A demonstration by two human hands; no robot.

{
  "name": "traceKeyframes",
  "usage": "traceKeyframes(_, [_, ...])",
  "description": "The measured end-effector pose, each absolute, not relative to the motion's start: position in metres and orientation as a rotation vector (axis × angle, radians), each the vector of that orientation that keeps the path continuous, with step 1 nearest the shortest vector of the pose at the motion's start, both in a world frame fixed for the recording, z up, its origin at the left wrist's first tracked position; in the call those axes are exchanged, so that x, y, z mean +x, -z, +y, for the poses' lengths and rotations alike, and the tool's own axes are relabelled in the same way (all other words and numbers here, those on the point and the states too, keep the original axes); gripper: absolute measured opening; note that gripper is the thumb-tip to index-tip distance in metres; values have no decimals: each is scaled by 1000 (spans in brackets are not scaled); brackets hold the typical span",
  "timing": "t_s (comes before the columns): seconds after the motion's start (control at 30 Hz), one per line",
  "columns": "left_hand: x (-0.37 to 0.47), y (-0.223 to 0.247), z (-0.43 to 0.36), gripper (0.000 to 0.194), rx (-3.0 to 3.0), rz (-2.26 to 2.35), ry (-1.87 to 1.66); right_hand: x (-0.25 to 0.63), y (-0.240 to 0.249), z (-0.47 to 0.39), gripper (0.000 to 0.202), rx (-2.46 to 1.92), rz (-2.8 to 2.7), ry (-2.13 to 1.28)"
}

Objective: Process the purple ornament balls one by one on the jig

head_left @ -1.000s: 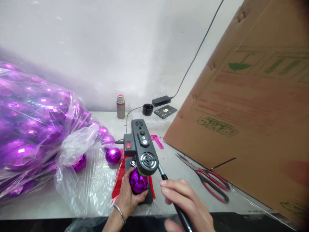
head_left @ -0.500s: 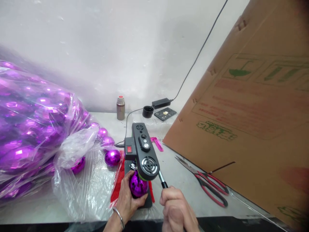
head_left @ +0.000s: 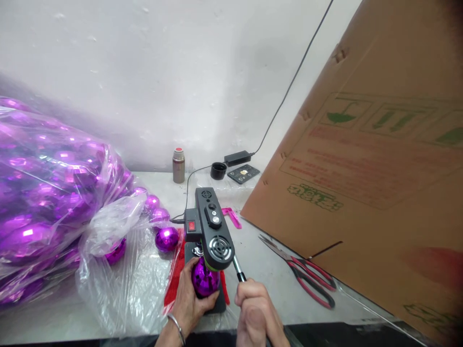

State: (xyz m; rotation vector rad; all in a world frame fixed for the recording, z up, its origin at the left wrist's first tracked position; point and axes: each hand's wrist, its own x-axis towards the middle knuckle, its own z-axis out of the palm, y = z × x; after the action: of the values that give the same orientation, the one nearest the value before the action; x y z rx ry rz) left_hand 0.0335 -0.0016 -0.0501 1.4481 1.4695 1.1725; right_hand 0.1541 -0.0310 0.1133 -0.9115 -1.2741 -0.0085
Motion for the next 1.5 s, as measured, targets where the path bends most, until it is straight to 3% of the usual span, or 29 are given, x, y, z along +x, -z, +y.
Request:
traceKeyframes(0.57, [32,52,5,81,1505,1451,-1225,159,-109,-28,36,-832,-1282,-52])
traceKeyframes(1.0, [41,48,7,83,1476,1514,-1265,149,-77,-40,40,-985,-1261,-44])
traceKeyframes(1.13, [35,45,7,82,1500,1486,-1255,160,-94,-33,39,-876,-1359,27])
traceKeyframes(1.33, [30,25,9,80,1453,1425,-1185,165,-149,-26,33,-889,-1371,-174])
traceKeyframes(1.5, [12,32,-32,85,1400,1516,-1375,163,-159,-26,36,-896,-1360,-229])
